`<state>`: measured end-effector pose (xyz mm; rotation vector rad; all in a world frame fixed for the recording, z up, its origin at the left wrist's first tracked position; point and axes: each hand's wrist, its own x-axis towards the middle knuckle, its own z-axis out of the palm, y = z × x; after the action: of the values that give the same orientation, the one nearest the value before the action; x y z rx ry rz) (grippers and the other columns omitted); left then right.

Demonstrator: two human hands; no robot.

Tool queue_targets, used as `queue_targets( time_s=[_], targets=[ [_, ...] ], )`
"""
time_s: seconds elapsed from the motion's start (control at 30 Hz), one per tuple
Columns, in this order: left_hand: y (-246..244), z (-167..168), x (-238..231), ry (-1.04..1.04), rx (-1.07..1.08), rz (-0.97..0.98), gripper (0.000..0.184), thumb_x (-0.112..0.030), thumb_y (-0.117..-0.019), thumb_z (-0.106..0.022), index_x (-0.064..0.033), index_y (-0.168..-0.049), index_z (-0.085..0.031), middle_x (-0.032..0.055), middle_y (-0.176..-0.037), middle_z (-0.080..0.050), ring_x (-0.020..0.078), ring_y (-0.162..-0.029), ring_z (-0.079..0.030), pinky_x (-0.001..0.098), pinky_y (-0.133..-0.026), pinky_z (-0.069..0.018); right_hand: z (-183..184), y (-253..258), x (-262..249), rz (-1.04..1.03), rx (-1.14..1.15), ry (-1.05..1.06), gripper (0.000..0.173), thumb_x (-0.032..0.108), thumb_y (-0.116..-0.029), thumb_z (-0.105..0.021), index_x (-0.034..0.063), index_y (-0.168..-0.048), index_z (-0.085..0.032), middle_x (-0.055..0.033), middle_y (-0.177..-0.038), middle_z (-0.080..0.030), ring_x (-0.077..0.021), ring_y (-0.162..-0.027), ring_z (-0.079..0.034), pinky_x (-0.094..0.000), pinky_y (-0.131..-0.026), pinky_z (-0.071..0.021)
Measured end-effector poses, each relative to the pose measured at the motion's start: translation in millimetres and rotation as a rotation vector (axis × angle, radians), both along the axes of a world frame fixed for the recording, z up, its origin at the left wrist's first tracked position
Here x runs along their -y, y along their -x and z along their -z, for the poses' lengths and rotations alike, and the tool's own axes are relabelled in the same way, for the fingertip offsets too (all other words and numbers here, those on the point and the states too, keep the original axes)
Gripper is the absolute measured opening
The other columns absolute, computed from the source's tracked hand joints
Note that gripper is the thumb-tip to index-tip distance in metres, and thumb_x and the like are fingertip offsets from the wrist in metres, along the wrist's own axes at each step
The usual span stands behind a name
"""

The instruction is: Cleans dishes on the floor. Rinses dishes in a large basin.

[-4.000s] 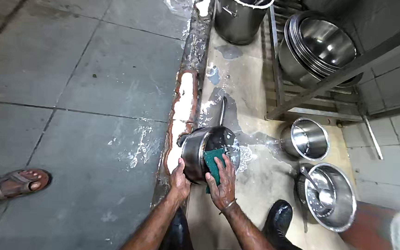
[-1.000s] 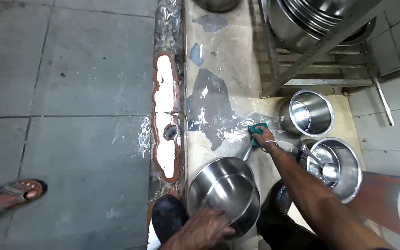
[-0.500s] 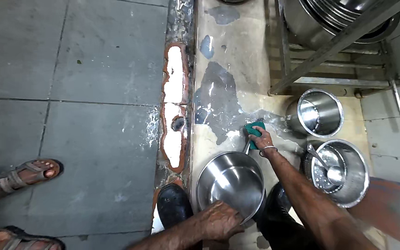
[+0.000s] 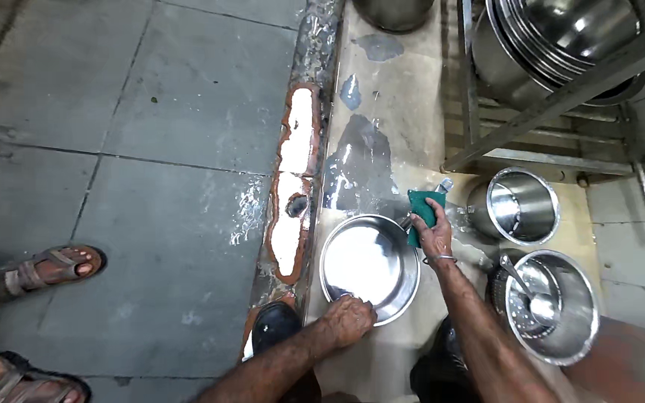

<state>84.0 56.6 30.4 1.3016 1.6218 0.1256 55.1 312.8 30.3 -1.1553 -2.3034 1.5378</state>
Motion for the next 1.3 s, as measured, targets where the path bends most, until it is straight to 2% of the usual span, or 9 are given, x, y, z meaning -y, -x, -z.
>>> queue_targets(
  time_s=[0.17, 0.3, 0.37, 0.5, 0.7, 0.9, 1.0, 1.13, 1.3],
  targets=[
    [2.4, 25.2, 44.2, -0.149, 0.087, -0.340, 0.040, -0.039, -0.1073, -0.049, -0.0069, -0.121, -0.069, 0.0149, -0.127, -0.067, 0.0326, -0.115, -0.066, 0.0540, -0.098, -0.0534, -31.6, -24.5, 63.7, 0.183, -0.049, 0.144, 0.069, 0.030, -0.0942, -0.075, 0.0236, -0.151, -0.037, -0.0143, -0.120, -0.066, -0.0253, -0.082, -0.070, -0.0469, -0.069, -0.0597],
    [11.2, 18.2, 65.1, -0.469, -0.268, -0.883, 0.029, -0.027, -0.1017, -0.055, -0.0068, -0.101, -0.076, 0.0103, -0.107, -0.074, 0.0243, -0.100, -0.072, 0.0423, -0.089, -0.0606, -6.2, -44.5, 111.2, -0.119, 0.191, 0.194, 0.067, 0.027, -0.0869, -0.082, 0.0131, -0.143, -0.047, -0.0170, -0.110, -0.070, -0.0286, -0.093, -0.072, -0.0523, -0.082, -0.0599],
    [29.1, 13.7, 70.0, -0.378, -0.384, -1.047, 0.030, -0.026, -0.0983, -0.062, -0.0020, -0.114, -0.072, 0.0168, -0.115, -0.070, 0.0307, -0.105, -0.070, 0.0479, -0.093, -0.0586, 19.2, -46.0, 129.3, -0.184, 0.345, 0.332, 0.059, 0.026, -0.0863, -0.083, 0.0085, -0.136, -0.057, -0.0200, -0.115, -0.069, -0.0310, -0.102, -0.069, -0.0523, -0.092, -0.0567],
    [48.8, 20.4, 74.5, -0.083, -0.108, -1.307, 0.047, -0.032, -0.1055, -0.058, -0.0010, -0.141, -0.055, 0.0182, -0.119, -0.067, 0.0306, -0.105, -0.068, 0.0513, -0.096, -0.0545, 31.4, -32.4, 161.0, -0.092, 0.404, 0.548, 0.041, 0.034, -0.1006, -0.067, 0.0079, -0.132, -0.062, -0.0215, -0.121, -0.066, -0.0330, -0.101, -0.067, -0.0529, -0.086, -0.0556],
    [63.0, 26.4, 62.8, 0.118, -0.087, -1.198, 0.039, -0.025, -0.1109, -0.045, -0.0007, -0.140, -0.052, 0.0244, -0.116, -0.068, 0.0393, -0.107, -0.069, 0.0574, -0.097, -0.0527, 58.2, -25.7, 192.5, -0.697, 0.523, 0.357, 0.053, 0.042, -0.1112, -0.040, 0.0020, -0.139, -0.059, -0.0242, -0.139, -0.060, -0.0371, -0.129, -0.059, -0.0560, -0.110, -0.0454],
    [77.6, 23.2, 56.1, 0.262, -0.136, -1.058, 0.045, -0.027, -0.1103, -0.046, -0.0078, -0.151, -0.044, 0.0238, -0.123, -0.068, 0.0414, -0.113, -0.068, 0.0578, -0.099, -0.0525, 30.4, -52.9, 118.3, -1.488, 1.025, -0.171, 0.043, 0.036, -0.0980, -0.062, 0.0044, -0.127, -0.067, -0.0259, -0.140, -0.059, -0.0492, -0.128, -0.055, -0.0753, -0.100, -0.0418],
    [79.7, 15.3, 48.2, 0.301, -0.197, -0.991, 0.051, -0.027, -0.1099, -0.045, -0.0143, -0.159, -0.038, 0.0229, -0.132, -0.065, 0.0411, -0.120, -0.065, 0.0576, -0.102, -0.0503, 15.2, -25.7, 87.5, -1.546, 1.064, -0.592, 0.030, 0.010, -0.1006, -0.057, 0.0015, -0.127, -0.068, -0.0236, -0.148, -0.053, -0.0461, -0.138, -0.045, -0.0677, -0.112, -0.0317],
    [86.2, 10.4, 39.0, 0.353, -0.199, -0.988, 0.050, -0.028, -0.1078, -0.049, -0.0175, -0.156, -0.042, 0.0231, -0.128, -0.067, 0.0420, -0.117, -0.066, 0.0585, -0.098, -0.0528, 18.5, 7.7, 59.6, -1.609, 0.622, -1.133, 0.027, -0.005, -0.0965, -0.053, 0.0005, -0.113, -0.073, -0.0156, -0.143, -0.058, -0.0355, -0.136, -0.048, -0.0568, -0.112, -0.0332],
    [75.0, 22.1, 46.5, 0.259, -0.082, -1.112, 0.047, -0.027, -0.1097, -0.047, -0.0102, -0.154, -0.041, 0.0271, -0.122, -0.067, 0.0453, -0.113, -0.066, 0.0627, -0.098, -0.0507, 28.3, -30.4, 83.7, -1.489, 1.034, -0.879, 0.031, 0.007, -0.1005, -0.054, -0.0058, -0.127, -0.065, -0.0264, -0.149, -0.050, -0.0438, -0.141, -0.043, -0.0628, -0.117, -0.0261]
  ],
)
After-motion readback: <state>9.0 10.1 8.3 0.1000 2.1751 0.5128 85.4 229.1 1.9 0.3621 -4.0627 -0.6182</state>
